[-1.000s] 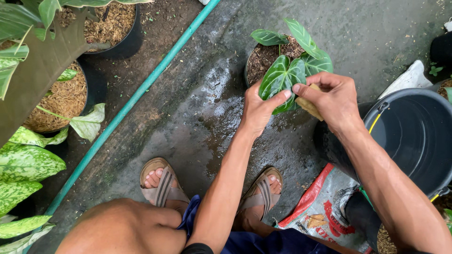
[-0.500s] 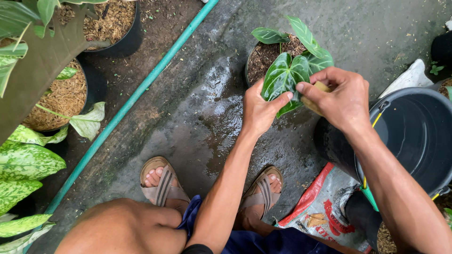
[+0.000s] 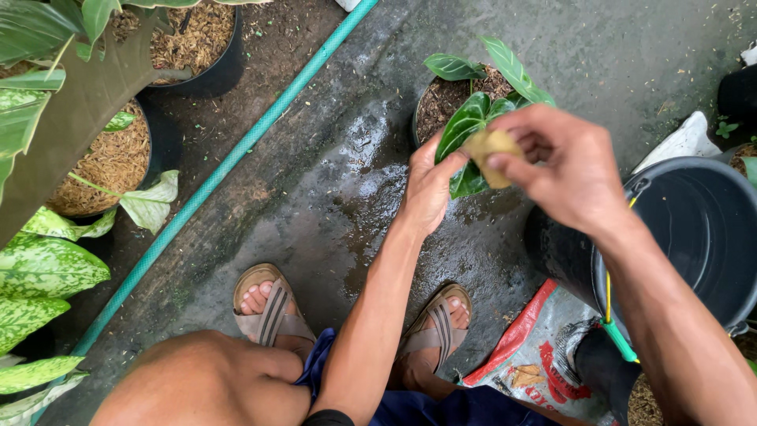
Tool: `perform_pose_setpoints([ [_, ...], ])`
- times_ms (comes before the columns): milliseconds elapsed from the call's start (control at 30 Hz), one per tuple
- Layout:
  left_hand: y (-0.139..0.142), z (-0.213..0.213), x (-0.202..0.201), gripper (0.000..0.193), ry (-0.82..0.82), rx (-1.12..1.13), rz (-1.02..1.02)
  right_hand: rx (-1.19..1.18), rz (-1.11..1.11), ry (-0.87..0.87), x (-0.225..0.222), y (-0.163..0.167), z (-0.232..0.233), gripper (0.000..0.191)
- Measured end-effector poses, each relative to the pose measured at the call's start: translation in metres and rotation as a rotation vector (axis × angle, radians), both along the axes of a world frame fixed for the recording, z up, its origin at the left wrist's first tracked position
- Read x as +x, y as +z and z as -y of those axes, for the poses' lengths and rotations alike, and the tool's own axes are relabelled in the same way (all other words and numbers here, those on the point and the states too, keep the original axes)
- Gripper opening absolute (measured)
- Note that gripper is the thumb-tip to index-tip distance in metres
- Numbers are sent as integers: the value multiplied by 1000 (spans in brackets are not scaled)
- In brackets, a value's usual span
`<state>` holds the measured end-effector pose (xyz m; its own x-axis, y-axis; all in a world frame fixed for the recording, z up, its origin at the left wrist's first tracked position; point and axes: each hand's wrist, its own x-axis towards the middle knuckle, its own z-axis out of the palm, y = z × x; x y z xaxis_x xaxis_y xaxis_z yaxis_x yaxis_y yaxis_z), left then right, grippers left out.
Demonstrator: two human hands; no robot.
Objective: The person wipes the leaves of a potted plant using a wet sponge. They repeatedly dip the sponge into a bucket of water and gently clean each leaf surface.
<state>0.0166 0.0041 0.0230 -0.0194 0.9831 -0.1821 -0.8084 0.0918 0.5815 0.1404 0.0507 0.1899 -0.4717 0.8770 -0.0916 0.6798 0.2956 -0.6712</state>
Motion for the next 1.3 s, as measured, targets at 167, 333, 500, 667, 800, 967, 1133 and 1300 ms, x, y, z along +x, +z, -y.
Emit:
perform_pose_setpoints([
  [167, 0, -2, 0, 46, -12, -27, -135, 464, 288, 35, -12, 3, -16, 18],
  [333, 4, -2, -4, 44, 6, 15, -134, 80, -278, -135, -10, 20, -13, 21],
  [500, 7, 0, -3, 45, -3, 27, -196, 325, 195, 51, -14, 2, -13, 22],
  [667, 2, -1, -3, 45, 2, 29, -167, 464, 66, 36, -9, 8, -14, 16],
  [800, -1, -2, 1, 40, -19, 46, -120, 469, 186, 195, -31, 7, -15, 26],
  [967, 5, 1, -4, 43, -6, 78, -102, 803, 282, 137, -33, 23, -20, 22],
  [1133, 22, 3, -14, 60, -111, -87, 249, 833, 199, 292, -17, 21, 0, 26],
  [1300, 38, 6, -17, 85, -138, -143, 405, 715, 359, 460, -28, 4, 20, 26],
])
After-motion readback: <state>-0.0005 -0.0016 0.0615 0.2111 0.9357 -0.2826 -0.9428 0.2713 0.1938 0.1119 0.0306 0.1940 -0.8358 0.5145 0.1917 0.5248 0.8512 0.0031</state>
